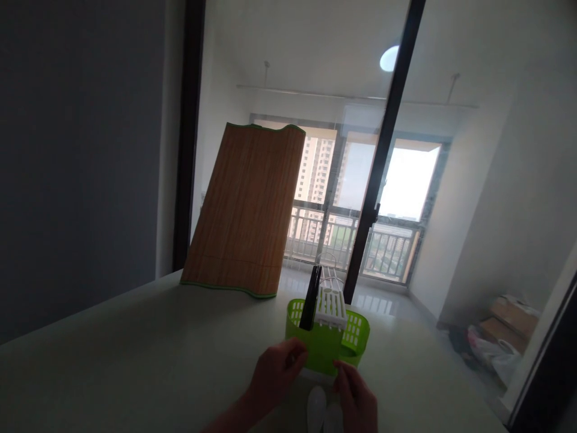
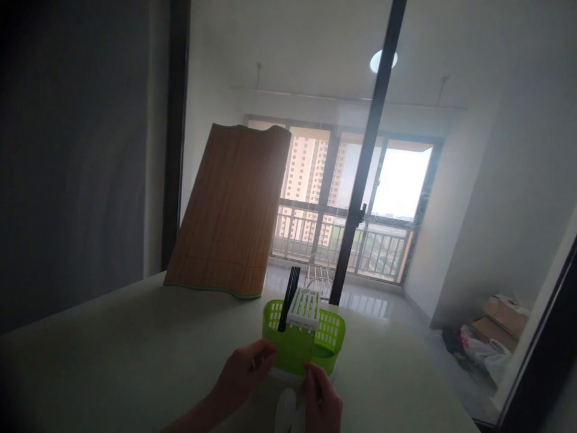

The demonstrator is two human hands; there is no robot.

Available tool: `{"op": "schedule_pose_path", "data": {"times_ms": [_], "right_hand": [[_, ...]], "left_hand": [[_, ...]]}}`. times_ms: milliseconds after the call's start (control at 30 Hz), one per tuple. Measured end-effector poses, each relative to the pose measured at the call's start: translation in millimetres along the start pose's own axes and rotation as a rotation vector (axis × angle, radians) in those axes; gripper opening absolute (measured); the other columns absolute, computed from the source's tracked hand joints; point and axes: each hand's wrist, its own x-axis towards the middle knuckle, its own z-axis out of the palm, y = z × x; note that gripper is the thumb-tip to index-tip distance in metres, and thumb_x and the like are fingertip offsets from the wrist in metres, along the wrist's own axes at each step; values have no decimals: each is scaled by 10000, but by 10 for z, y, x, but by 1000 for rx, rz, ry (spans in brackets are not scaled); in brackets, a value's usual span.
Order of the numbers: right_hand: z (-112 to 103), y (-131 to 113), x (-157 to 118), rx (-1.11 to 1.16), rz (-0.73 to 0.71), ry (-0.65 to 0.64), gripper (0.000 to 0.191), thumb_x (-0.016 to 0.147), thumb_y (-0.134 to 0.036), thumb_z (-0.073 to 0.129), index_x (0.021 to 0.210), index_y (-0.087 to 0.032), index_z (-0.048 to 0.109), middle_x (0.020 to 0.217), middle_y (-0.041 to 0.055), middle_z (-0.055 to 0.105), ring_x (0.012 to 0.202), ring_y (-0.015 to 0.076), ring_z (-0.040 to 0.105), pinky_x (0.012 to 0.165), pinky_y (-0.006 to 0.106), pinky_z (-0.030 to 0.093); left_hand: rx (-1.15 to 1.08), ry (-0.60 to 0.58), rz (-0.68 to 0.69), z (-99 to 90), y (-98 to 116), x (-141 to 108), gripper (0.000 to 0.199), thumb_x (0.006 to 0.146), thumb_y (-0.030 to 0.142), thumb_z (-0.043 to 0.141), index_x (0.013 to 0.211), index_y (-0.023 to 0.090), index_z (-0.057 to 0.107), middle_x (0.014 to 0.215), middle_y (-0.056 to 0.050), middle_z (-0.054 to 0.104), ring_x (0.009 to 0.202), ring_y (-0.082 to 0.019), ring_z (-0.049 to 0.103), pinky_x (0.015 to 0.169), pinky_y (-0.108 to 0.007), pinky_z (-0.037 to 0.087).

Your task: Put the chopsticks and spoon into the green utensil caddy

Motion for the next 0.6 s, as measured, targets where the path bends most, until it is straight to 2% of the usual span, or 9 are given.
{"op": "schedule_pose_path", "data": {"times_ms": [100,233,367,600], "right_hand": [[13,58,1,-36,4,3,488,783,-600,507,891,-158,683,575,-15,609,543,122,560,544,201,436],[42,180,11,-91,-41,-9,528,783,-631,477,867,-153,686,558,-9,611,518,126,561,541,208,437],[61,240,17,-124,-48,-12,532,787,-636,462,844,-160,692,556,-1,614,505,128,558,522,210,438],[95,274,-5,-138,-41,-33,531,796,-624,449,844,-154,692,530,-7,582,484,121,533,494,208,416]], "left_hand": [[76,-160,-107,264,-85,-171,219,774,331,526,911,252,678,811,-6,702,756,-181,628,700,-277,418],[168,-266,-196,464,-159,-172,253,724,375,576,940,305,687,892,-24,719,912,-245,632,790,-340,421],[229,-306,-199,565,-232,-148,208,729,370,544,857,293,689,891,-14,711,879,-232,629,745,-318,417],[228,-287,-187,617,-361,-119,185,753,330,500,709,244,658,723,-7,660,728,-203,611,638,-296,387]]}}
